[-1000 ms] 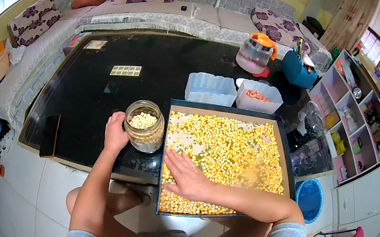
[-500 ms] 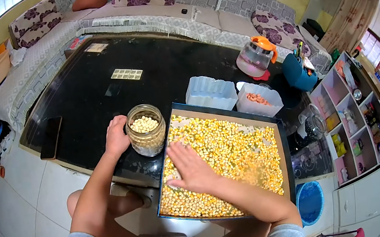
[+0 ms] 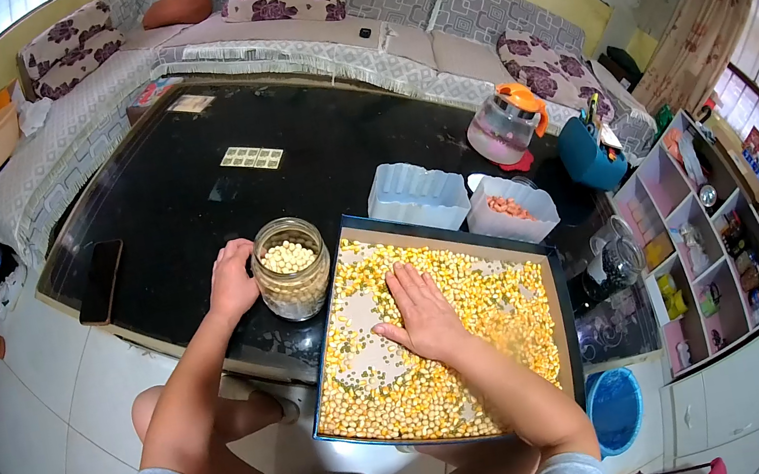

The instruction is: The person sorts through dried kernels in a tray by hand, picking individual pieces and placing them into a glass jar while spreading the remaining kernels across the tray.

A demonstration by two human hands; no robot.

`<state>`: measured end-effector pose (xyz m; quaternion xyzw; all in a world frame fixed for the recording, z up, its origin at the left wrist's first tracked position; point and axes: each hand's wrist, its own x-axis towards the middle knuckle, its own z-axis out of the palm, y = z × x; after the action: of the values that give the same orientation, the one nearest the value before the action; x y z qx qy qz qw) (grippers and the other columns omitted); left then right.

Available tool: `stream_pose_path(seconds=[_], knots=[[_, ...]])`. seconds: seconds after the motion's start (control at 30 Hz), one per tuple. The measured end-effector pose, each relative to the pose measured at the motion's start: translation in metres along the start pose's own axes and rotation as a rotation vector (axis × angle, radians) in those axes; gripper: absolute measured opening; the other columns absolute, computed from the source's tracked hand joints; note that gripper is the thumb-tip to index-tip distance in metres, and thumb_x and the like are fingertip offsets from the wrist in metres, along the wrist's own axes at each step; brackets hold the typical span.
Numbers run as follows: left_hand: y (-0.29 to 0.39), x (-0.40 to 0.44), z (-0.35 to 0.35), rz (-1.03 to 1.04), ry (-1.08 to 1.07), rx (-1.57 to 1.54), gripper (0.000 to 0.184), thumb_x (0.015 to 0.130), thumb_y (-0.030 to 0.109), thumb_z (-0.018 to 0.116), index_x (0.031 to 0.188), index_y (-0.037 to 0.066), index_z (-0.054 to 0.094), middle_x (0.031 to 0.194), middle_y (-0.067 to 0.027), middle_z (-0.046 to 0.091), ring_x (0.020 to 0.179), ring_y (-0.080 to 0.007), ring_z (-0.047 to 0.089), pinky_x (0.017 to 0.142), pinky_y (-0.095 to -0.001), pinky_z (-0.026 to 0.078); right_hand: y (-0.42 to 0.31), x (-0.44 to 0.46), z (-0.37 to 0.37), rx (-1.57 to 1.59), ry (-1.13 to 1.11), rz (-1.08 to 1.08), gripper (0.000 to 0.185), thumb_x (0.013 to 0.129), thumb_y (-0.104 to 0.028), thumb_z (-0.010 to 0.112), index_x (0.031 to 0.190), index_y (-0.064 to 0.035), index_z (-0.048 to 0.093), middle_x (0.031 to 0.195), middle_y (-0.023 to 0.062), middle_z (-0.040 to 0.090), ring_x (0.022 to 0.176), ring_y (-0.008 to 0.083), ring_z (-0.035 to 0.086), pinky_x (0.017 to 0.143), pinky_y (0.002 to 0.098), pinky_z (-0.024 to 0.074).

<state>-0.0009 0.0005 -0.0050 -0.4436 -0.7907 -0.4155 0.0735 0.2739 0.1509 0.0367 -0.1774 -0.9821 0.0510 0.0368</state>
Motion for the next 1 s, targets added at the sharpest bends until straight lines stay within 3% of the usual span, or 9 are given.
stream_pose_path(seconds=[0.37,0.43,0.47,0.53,0.57,0.67,0.87,1.0], knots=[[0.003,0.000,-0.002,-0.020,-0.004,-0.004,0.018,0.071,0.015,0.068,0.087,0.010,0.061,0.100,-0.0056,0.055,0.099,-0.0263,0.051,0.086,-0.0372,0.040,-0.001,0.017,0.003,0.042,0.057,-0.021,0.076,0.086,-0.054,0.045,0.136,0.0008,0.029,0.144,0.0205,0.024,0.135,0.0316,0.020,0.111,0.0402,0.0136],[0.003,0.000,-0.002,-0.019,-0.001,-0.005,0.018,0.070,0.015,0.068,0.087,0.010,0.061,0.100,-0.0056,0.055,0.099,-0.0264,0.051,0.086,-0.0373,0.040,0.003,0.018,0.001,0.136,0.079,-0.034,0.062,0.088,-0.044,0.049,0.131,-0.0011,0.039,0.138,0.0204,0.034,0.130,0.0327,0.031,0.108,0.0391,0.0231],[0.003,0.000,-0.002,-0.017,0.000,-0.007,0.019,0.070,0.014,0.068,0.086,0.009,0.061,0.100,-0.0057,0.055,0.099,-0.0264,0.051,0.086,-0.0374,0.040,0.003,0.018,0.000,0.136,0.078,-0.034,0.062,0.088,-0.044,0.049,0.131,-0.0011,0.039,0.138,0.0204,0.034,0.130,0.0327,0.031,0.108,0.0391,0.0231],[0.003,0.000,-0.002,-0.019,0.000,-0.008,0.019,0.070,0.014,0.068,0.086,0.009,0.061,0.100,-0.0057,0.055,0.099,-0.0265,0.051,0.086,-0.0375,0.040,0.005,0.020,-0.003,0.346,0.204,0.009,0.043,0.085,-0.028,0.057,0.119,-0.0030,0.052,0.126,0.0180,0.048,0.119,0.0322,0.044,0.101,0.0373,0.0346],[0.003,0.000,-0.002,-0.021,-0.001,-0.009,0.019,0.070,0.014,0.068,0.086,0.009,0.060,0.100,-0.0057,0.055,0.099,-0.0266,0.051,0.086,-0.0376,0.040,0.007,0.021,-0.004,0.346,0.203,0.009,0.043,0.085,-0.028,0.057,0.119,-0.0030,0.052,0.126,0.0180,0.048,0.119,0.0322,0.044,0.101,0.0373,0.0346],[0.003,0.000,-0.002,-0.022,0.000,-0.012,0.019,0.070,0.014,0.068,0.087,0.009,0.060,0.101,-0.0058,0.055,0.099,-0.0268,0.051,0.085,-0.0378,0.040,0.012,0.029,-0.007,0.315,0.368,-0.060,0.026,0.075,-0.012,0.064,0.100,-0.0030,0.061,0.103,0.0132,0.061,0.100,0.0304,0.056,0.088,0.0373,0.0445],[0.002,0.000,-0.001,-0.016,0.010,-0.003,0.020,0.070,0.014,0.068,0.088,0.009,0.061,0.101,-0.0062,0.055,0.099,-0.0271,0.051,0.085,-0.0377,0.040,0.015,0.041,-0.012,0.290,0.229,-0.032,0.018,0.074,-0.011,0.064,0.090,-0.0046,0.065,0.088,0.0126,0.062,0.088,0.0308,0.058,0.080,0.0379,0.0470],[0.002,0.000,-0.001,-0.019,0.004,-0.007,0.020,0.070,0.014,0.068,0.088,0.009,0.061,0.102,-0.0063,0.055,0.099,-0.0268,0.051,0.086,-0.0375,0.040,0.014,0.046,-0.014,0.221,0.179,0.025,0.017,0.074,-0.013,0.064,0.090,-0.0059,0.066,0.088,0.0126,0.062,0.086,0.0302,0.059,0.077,0.0375,0.0482]])
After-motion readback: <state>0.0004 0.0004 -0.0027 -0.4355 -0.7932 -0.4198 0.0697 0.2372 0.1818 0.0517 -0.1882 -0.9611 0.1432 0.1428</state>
